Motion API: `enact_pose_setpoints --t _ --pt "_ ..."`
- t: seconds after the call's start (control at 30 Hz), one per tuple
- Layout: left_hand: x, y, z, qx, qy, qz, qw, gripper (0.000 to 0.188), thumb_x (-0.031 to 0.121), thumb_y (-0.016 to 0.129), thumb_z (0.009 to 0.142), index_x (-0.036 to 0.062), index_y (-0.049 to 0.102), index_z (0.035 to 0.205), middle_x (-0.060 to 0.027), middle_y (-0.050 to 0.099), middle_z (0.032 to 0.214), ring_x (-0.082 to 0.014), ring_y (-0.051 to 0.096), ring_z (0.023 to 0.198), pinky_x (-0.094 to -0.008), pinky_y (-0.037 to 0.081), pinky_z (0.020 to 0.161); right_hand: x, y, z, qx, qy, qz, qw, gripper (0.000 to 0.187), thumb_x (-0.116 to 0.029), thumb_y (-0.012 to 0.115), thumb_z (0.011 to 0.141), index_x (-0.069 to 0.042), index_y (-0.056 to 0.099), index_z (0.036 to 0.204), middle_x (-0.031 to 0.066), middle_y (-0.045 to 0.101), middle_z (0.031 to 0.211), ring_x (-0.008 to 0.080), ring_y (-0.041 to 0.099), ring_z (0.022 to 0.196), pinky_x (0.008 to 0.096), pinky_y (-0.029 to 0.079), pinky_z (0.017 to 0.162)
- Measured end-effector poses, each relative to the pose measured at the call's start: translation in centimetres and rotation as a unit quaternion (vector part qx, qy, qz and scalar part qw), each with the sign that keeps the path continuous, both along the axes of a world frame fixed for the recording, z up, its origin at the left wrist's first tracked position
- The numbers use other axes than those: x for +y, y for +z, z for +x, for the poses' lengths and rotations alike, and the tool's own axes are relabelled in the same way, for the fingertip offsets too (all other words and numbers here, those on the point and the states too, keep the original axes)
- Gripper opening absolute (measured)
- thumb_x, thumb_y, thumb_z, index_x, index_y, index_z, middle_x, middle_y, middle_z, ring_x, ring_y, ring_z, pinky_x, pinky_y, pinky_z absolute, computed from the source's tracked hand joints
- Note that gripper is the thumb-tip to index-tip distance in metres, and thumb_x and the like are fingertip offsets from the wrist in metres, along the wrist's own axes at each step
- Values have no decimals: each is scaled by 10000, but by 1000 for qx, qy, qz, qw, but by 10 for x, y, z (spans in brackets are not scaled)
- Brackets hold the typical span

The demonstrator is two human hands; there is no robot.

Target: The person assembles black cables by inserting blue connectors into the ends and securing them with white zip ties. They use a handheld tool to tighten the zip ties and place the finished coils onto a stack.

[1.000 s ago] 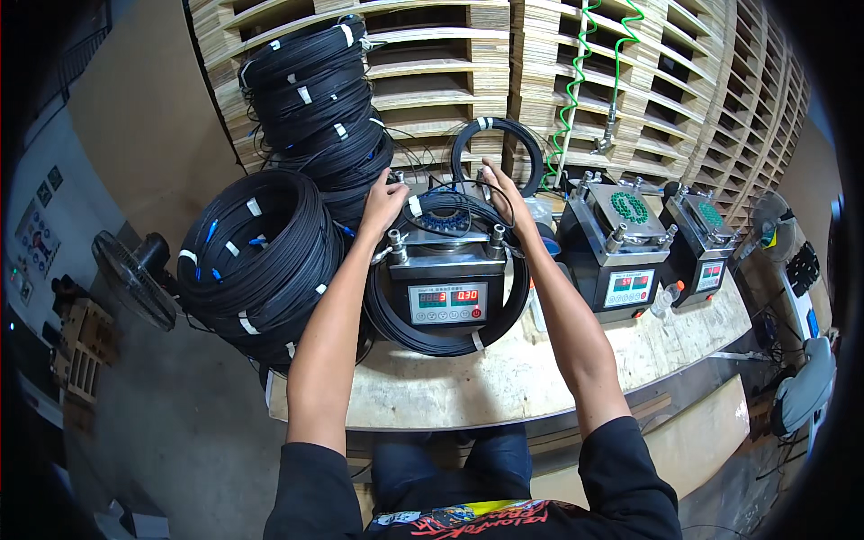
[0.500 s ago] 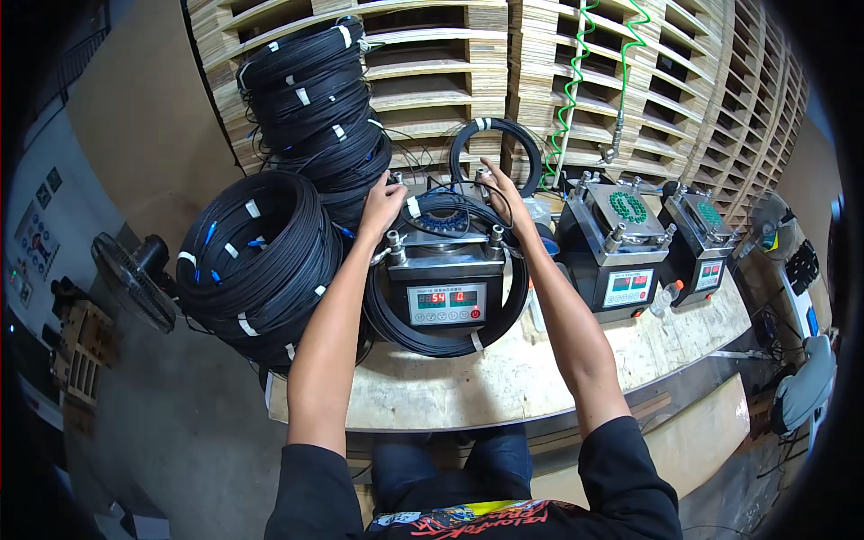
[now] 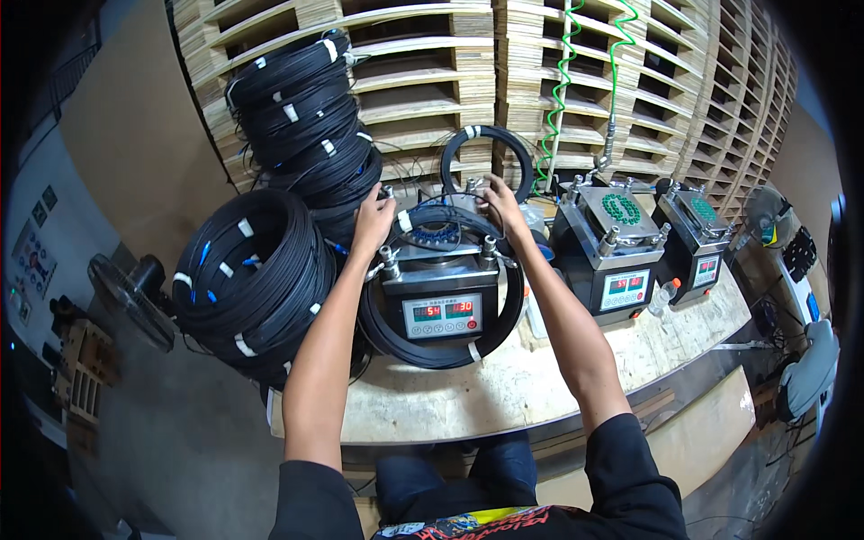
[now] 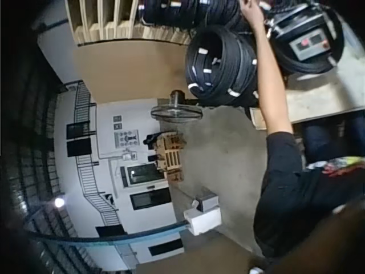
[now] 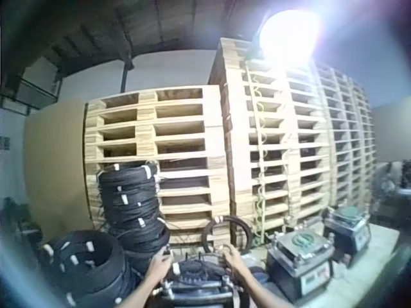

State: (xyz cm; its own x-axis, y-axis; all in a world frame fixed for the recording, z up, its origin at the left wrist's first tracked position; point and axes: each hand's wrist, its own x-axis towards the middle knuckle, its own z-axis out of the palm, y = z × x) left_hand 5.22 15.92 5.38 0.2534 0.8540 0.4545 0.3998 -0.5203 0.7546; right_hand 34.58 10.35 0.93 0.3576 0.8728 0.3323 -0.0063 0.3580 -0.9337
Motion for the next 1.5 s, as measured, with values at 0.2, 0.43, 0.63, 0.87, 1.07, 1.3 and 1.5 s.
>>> enact_pose_setpoints --t 0.2,0.43,0.63,0.87,1.07,1.3,1.5 --pt "-8 5 -5 -1 26 -1 1000 563 205 586 917 -3 492 1432 -143 764 956 -200 716 835 -322 514 831 10 2 5 10 -96 -108 989 355 -268 592 988 74 576 1081 163 674 756 217 636 485 361 550 432" --pt "-24 17 12 -33 36 -1 999 502 203 588 896 6 563 1357 -159 734 838 -332 695 858 -418 458 954 55 -3 42 -10 -166 -178 970 463 -425 826 789 -34 632 635 52 585 594 153 468 485 372 359 452" --pt "-26 15 -2 -29 50 -18 998 497 200 592 895 24 565 1359 -159 739 896 -351 665 953 -422 422 989 52 -10 28 194 -27 -135 971 255 -286 748 885 -79 646 776 0 553 641 77 345 470 282 260 440" --pt "-27 14 -9 -32 53 8 998 493 163 588 891 5 560 1357 -151 744 897 -319 683 914 -399 454 937 35 16 0 103 -94 -179 974 291 -370 690 924 -87 618 924 -38 441 621 82 389 513 280 300 453" --pt "-28 16 0 -5 60 51 997 466 122 574 890 -21 565 1333 -155 748 909 -252 716 843 -350 527 823 35 -4 20 178 -96 -38 979 285 -268 560 1000 -55 691 1136 -46 451 645 55 386 539 267 319 448" --pt "-24 12 -7 -37 72 15 997 474 156 603 882 0 583 1329 -150 734 882 -348 677 913 -432 465 941 37 38 -16 -344 -153 -31 926 511 -220 729 799 -44 636 1271 261 709 1037 386 689 1014 443 518 894" --pt "-24 13 4 -55 67 67 994 484 91 601 860 -16 568 1331 -160 719 818 -345 699 826 -432 509 849 47 50 -11 -417 -13 -36 908 301 14 550 831 -25 722 1075 196 734 976 336 709 979 394 529 895"
